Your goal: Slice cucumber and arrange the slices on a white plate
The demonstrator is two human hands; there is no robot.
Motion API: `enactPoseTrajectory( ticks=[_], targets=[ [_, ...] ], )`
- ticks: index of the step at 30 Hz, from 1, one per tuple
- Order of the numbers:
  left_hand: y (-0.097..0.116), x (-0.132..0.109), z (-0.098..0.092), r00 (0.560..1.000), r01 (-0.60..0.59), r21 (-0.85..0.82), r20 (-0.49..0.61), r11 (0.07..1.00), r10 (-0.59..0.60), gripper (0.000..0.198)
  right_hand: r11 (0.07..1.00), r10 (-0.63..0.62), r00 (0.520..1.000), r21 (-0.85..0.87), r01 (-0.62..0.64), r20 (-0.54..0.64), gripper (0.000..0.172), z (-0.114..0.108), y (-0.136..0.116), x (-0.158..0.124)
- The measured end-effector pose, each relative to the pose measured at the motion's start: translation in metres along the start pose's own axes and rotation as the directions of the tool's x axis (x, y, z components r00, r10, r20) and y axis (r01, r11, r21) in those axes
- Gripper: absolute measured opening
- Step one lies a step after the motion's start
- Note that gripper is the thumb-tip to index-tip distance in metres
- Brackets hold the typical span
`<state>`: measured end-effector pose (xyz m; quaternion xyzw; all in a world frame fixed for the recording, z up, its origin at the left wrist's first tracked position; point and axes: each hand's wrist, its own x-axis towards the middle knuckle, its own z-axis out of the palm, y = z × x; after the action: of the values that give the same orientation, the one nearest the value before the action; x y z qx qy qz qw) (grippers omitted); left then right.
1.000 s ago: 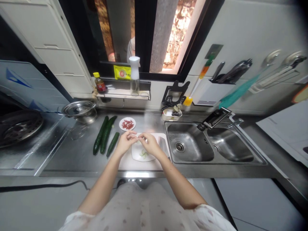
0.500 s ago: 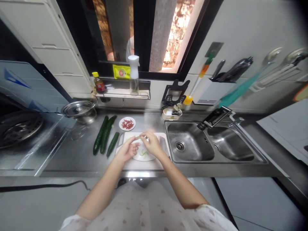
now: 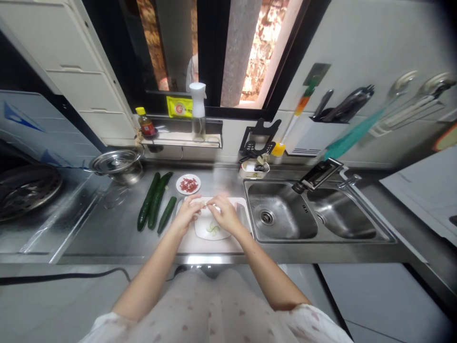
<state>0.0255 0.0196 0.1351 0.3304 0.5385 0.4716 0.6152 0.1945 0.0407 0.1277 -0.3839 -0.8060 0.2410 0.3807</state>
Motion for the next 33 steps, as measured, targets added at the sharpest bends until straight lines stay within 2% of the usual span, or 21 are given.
enactPoseTrajectory(
  ticks=[4,8,12,16,21,25,30,33],
  targets=[
    [0.002,-0.002,0.001,0.992,-0.104,0.108,-0.066,0.989,0.111,0.056,1.000,-0.015,1.000,-0.006,0.015,-0.001,0.018,0.001,-0.002,0.001],
    [0.002,-0.002,0.002,0.966,-0.245,0.140,-0.043,0.959,0.253,0.051,1.000,-0.002,1.000,-0.017,0.002,0.004,0.018,0.003,-0.002,0.002],
    [0.003,-0.003,0.001,0.943,-0.328,0.135,-0.012,0.935,0.333,0.050,1.000,0.010,1.000,-0.005,-0.010,0.005,0.016,0.003,-0.001,0.003],
    [0.004,-0.002,-0.001,0.932,-0.356,0.199,0.001,0.913,0.364,0.049,0.998,0.048,0.999,0.040,-0.048,0.001,0.016,0.005,-0.002,0.004],
    [0.001,0.001,-0.002,0.907,-0.413,0.253,0.027,0.875,0.421,0.047,0.980,0.155,0.988,0.126,-0.156,0.016,0.015,0.010,0.000,0.006],
    [-0.003,0.005,-0.004,0.909,-0.409,0.266,0.031,0.873,0.416,0.047,0.945,0.238,0.970,0.223,-0.241,0.041,0.014,0.015,0.006,0.007],
    [-0.017,0.021,-0.013,0.917,-0.398,0.264,0.088,0.879,0.389,0.044,0.895,0.293,0.946,0.310,-0.321,0.136,0.015,0.028,0.028,0.005],
    [-0.031,0.036,-0.021,0.922,-0.388,0.284,0.125,0.877,0.367,0.038,0.885,0.345,0.919,0.260,-0.386,0.192,0.016,0.038,0.048,0.003]
  ],
)
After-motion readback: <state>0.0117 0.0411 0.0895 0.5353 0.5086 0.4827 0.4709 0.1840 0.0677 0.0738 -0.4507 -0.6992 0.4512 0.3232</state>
